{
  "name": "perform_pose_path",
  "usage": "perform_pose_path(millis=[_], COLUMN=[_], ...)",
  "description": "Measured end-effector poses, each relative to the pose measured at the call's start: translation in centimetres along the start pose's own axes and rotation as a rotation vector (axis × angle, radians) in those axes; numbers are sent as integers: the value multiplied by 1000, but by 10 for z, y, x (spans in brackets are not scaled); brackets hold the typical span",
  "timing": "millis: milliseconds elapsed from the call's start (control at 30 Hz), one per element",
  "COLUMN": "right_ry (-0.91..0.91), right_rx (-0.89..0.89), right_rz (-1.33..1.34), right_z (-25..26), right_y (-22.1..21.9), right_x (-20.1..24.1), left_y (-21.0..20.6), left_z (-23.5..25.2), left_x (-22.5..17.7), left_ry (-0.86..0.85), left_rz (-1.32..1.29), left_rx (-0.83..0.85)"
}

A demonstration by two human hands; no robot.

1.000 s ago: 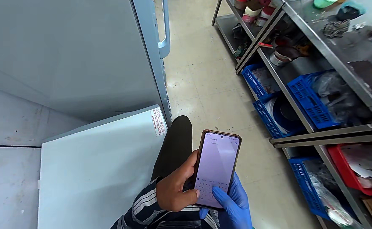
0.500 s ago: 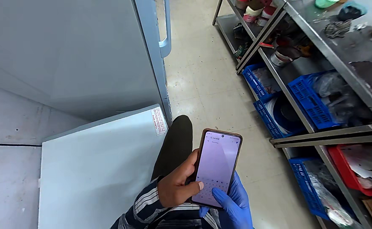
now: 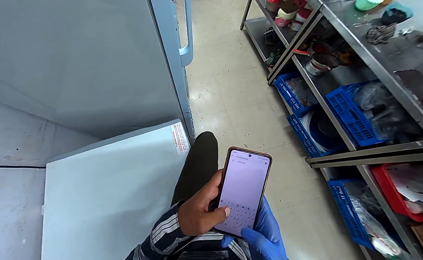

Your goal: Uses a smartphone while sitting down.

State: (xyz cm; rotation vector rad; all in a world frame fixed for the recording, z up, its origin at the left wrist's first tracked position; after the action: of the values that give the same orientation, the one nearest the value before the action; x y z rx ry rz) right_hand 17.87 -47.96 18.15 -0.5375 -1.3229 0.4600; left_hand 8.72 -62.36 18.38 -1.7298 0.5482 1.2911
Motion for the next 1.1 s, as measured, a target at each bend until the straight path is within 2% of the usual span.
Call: perform_pose_path(millis=[233, 400, 533, 1100], right_ry=[-1, 22, -18, -70], right_rx=[69, 84, 115, 131], right_rz=[86, 151, 190, 207], right_z=[1, 0, -5, -5], right_y=[0, -1, -6, -9], right_x=[-4, -12, -20, -22], left_y=[3, 9, 20, 23], left_z=[-2, -1, 0, -4], left_x=[-1, -3, -11, -10], left_ry=[-14, -97, -103, -138], left_rz=[10, 32, -50, 30], left_rx=[7, -162, -236, -244])
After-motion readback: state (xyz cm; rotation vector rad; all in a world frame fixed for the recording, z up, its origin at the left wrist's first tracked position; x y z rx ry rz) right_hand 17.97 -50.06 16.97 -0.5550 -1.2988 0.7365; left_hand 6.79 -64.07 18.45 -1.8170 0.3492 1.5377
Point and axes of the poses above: each hand's wrist, its own z-axis towards the middle knuckle, its own y-axis out of the back of the hand, x = y × z, the point moved 3 cm from there along z, towards the middle knuckle, and after that the axes turned 14 degrees about y, right-handed, at the moved point
